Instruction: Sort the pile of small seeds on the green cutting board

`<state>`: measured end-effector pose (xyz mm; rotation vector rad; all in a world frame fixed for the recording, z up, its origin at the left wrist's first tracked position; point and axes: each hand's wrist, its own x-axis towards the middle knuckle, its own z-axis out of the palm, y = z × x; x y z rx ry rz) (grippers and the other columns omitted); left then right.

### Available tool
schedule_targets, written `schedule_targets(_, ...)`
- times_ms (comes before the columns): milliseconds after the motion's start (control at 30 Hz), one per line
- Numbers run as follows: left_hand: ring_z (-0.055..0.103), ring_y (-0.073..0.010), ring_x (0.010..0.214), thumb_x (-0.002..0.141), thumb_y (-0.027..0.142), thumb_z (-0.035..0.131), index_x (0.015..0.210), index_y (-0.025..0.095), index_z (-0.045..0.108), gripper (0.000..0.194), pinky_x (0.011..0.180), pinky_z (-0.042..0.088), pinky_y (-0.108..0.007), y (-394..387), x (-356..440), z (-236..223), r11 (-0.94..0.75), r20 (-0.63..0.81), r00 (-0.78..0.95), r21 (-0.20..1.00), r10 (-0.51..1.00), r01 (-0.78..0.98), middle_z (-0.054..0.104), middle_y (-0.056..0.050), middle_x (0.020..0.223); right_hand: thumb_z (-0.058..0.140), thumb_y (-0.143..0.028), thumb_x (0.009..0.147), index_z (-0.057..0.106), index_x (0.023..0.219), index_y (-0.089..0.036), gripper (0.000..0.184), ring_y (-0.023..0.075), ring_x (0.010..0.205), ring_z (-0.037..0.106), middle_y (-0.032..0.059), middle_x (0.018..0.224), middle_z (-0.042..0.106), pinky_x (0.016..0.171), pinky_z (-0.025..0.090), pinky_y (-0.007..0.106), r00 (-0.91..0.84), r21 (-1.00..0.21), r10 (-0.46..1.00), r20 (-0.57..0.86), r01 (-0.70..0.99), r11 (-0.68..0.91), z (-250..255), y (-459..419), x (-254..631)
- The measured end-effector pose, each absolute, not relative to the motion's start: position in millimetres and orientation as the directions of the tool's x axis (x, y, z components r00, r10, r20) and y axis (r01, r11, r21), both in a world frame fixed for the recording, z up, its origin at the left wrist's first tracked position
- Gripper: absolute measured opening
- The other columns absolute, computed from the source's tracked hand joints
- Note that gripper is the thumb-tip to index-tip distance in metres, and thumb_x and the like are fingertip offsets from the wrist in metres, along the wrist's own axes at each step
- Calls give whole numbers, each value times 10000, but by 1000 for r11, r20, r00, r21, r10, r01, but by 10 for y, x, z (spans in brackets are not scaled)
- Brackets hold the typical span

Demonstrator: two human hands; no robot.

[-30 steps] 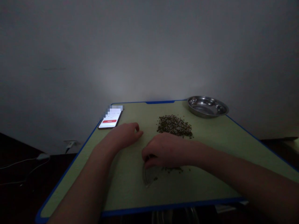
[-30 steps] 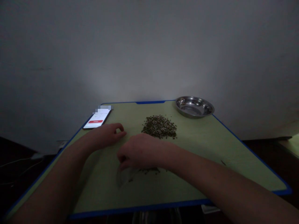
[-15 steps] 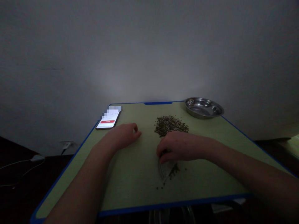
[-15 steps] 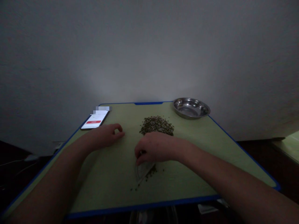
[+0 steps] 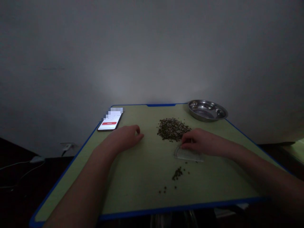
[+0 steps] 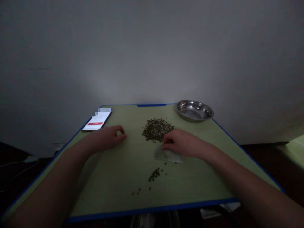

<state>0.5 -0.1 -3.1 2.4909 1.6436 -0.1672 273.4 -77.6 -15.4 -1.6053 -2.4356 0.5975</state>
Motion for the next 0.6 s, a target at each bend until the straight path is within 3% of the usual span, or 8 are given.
schedule_targets(300, 625, -222, 786, 808, 518, 350, 1057, 227, 592, 453, 668, 446, -325, -7, 24, -40, -363, -182, 367, 57, 912, 930, 681, -99, 973, 548, -366, 823, 662, 752, -172, 235, 125, 590, 551, 17, 678, 652, 517, 354, 237, -292, -478, 951, -98, 852, 212, -230, -970, 2631)
schedule_targets(600, 626, -234, 803, 806, 499, 358, 1060, 228, 590, 438, 674, 445, -335, 5, 14, -54, -378, -178, 381, 51, 907, 924, 683, -99, 976, 577, -310, 821, 676, 775, -187, 164, 104, 587, 544, -5, 681, 663, 539, 347, 218, -470, -481, 882, -36, 781, 397, -157, -965, 2317)
